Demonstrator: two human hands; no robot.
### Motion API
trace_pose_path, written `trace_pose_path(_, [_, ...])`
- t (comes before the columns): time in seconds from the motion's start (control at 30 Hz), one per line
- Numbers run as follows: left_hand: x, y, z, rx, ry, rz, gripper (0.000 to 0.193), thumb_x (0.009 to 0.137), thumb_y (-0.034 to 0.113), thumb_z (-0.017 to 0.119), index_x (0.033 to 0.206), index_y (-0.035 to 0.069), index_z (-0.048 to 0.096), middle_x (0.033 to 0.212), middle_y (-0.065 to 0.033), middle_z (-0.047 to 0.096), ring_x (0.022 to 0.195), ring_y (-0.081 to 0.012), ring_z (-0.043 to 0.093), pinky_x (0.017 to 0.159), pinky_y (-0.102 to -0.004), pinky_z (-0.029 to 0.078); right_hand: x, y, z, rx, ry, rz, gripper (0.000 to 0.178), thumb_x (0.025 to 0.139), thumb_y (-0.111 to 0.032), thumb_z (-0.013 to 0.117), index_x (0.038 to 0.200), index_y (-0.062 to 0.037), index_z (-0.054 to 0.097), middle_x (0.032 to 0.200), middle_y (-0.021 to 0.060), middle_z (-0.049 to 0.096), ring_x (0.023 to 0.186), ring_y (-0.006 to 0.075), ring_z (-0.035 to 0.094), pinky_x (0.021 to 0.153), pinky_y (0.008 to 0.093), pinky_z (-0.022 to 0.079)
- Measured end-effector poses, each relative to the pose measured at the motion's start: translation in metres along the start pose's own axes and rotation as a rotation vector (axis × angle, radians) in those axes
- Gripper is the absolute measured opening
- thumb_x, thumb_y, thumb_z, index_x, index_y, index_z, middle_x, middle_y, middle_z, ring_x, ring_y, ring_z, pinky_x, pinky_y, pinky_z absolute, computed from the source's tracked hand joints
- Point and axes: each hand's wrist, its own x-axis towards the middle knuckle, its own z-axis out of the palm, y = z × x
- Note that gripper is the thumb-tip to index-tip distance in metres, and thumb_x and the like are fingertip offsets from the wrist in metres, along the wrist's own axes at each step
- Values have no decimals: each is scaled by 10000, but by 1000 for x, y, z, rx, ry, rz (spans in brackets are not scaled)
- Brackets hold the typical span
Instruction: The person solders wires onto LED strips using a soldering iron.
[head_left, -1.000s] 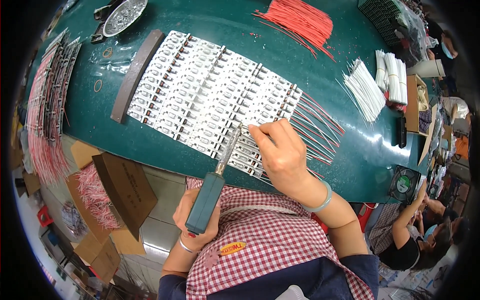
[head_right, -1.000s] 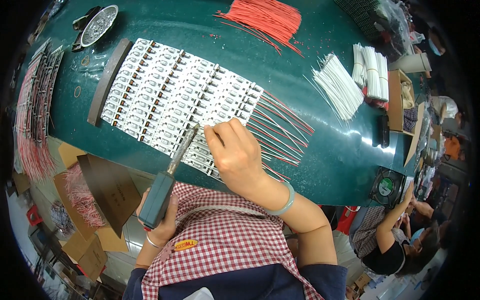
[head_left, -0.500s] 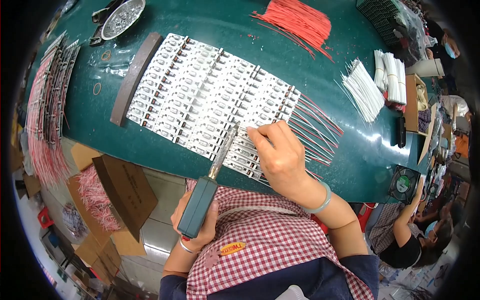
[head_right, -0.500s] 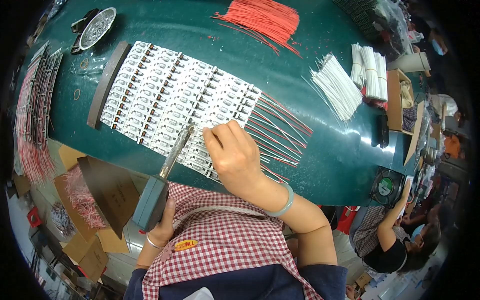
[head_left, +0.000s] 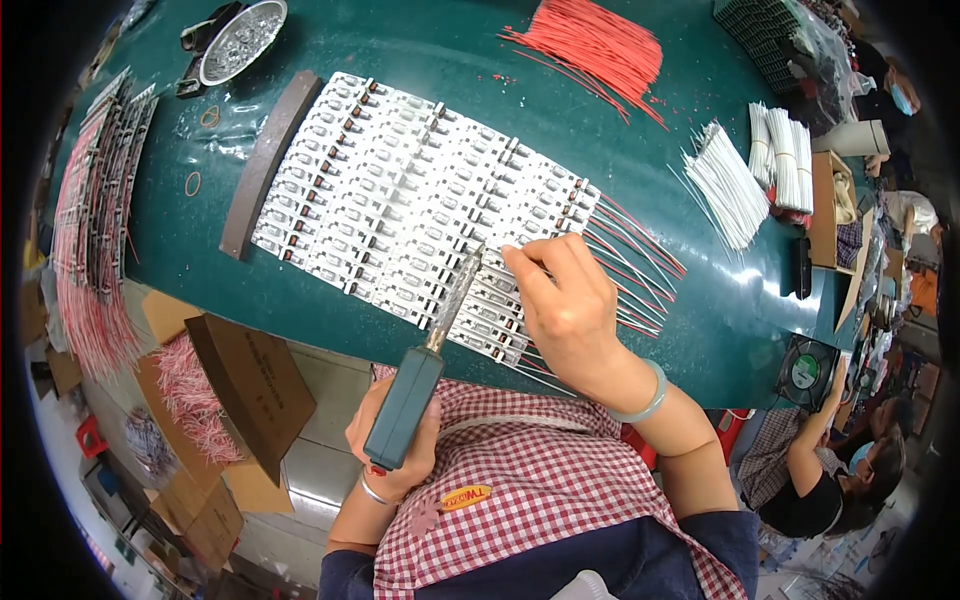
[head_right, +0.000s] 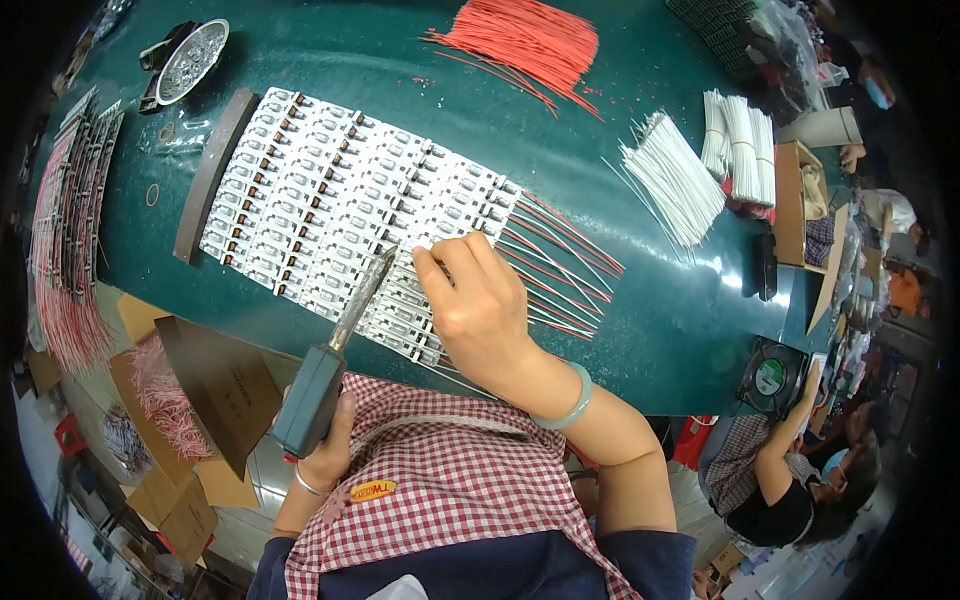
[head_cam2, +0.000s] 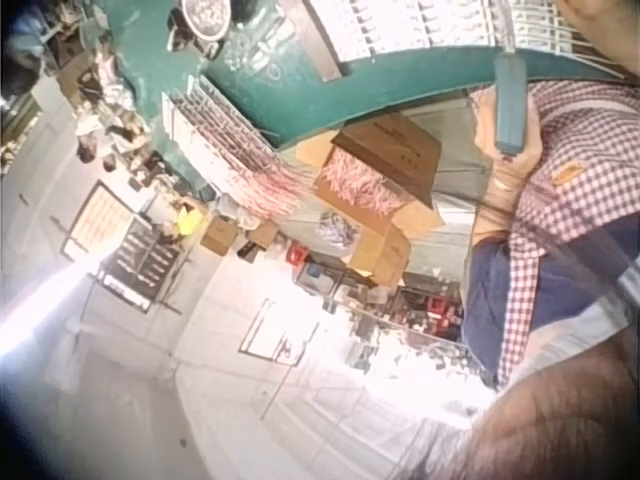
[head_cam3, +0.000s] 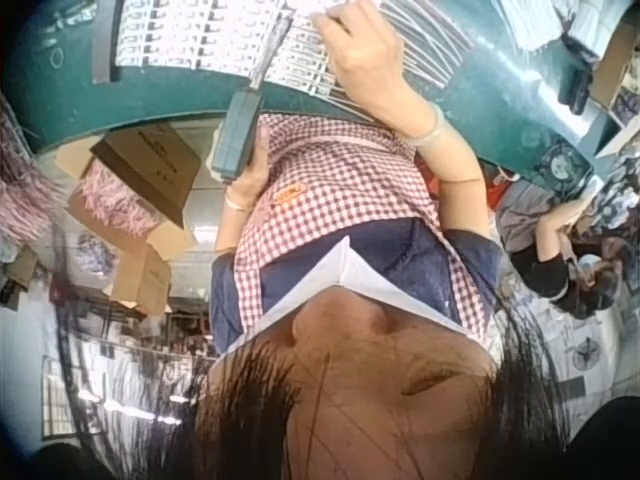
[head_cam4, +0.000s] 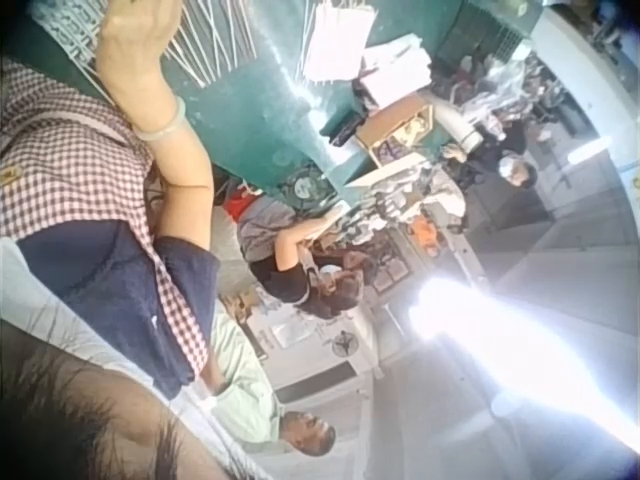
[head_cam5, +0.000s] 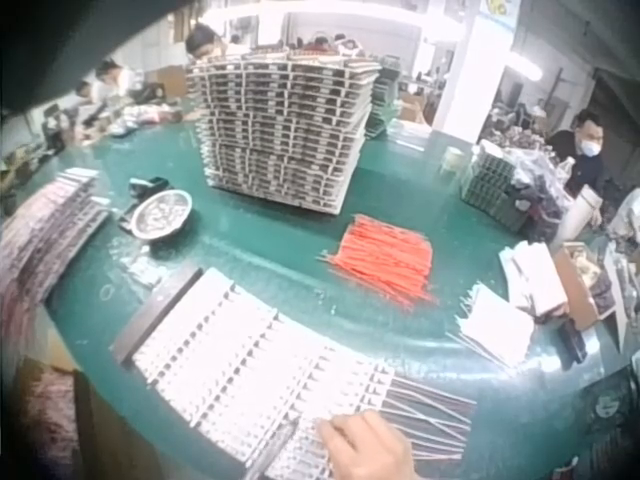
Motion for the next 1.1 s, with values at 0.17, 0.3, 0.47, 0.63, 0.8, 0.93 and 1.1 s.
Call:
trace_pose_path(0.17, [7, 6, 1, 61, -17, 16, 211, 766, 17, 767, 953, -43, 691, 947, -162, 687, 781, -306, 703, 678, -337, 560, 0, 0, 1, 5, 1, 1, 328, 666, 3, 664, 989, 45, 694, 871, 79, 592, 784, 220, 577, 592, 310, 486])
trace_pose_path(0.3, [5, 5, 2, 50, -12, 10, 199, 769, 23, 764, 941, -40, 687, 940, -155, 683, 761, -304, 696, 662, -334, 553, 0, -1, 1, -4, 4, -11, 322, 671, 2, 667, 988, 54, 691, 860, 81, 583, 775, 220, 575, 582, 307, 482])
trace_pose_path(0.47, [3, 4, 1, 66, -29, 33, 207, 775, 22, 757, 959, -42, 687, 946, -159, 683, 760, -295, 692, 657, -334, 548, -1, -2, 2, -3, 1, -13, 327, 671, 0, 670, 991, 62, 690, 848, 81, 573, 769, 221, 572, 579, 306, 478])
trace_pose_path(0.63, [-19, -17, 1, 40, 4, -1, 253, 783, 46, 764, 1008, -41, 688, 966, -174, 687, 775, -300, 691, 669, -340, 550, 1, -2, -4, -29, -12, -20, 331, 674, -8, 662, 997, 59, 688, 855, 84, 574, 790, 225, 574, 592, 310, 482])
trace_pose_path(0.8, [-24, -18, 4, 37, -5, -149, 297, 815, 120, 771, 1068, -10, 686, 1053, -194, 677, 895, -328, 682, 785, -386, 549, 1, 1, -11, 0, 5, 74, 307, 663, 44, 680, 969, 25, 705, 847, 86, 618, 759, 235, 601, 589, 341, 509])
trace_pose_path(0.93, [-39, -29, 13, -209, 190, -191, 338, 935, 31, 656, 1259, -53, 611, 1136, -94, 663, 941, -177, 626, 841, -315, 509, 3, 31, -31, 12, 124, 97, 269, 711, 20, 682, 980, 19, 695, 891, 98, 637, 792, 261, 615, 621, 357, 524])
trace_pose_path(1.1, [-18, -13, 9, -189, 123, -335, 364, 980, 56, 594, 1310, -93, 558, 1107, -104, 646, 739, -141, 530, 594, -280, 425, -20, 123, -68, -405, 177, 306, 255, 720, -36, 627, 968, 5, 668, 957, 109, 598, 910, 270, 590, 706, 351, 514])
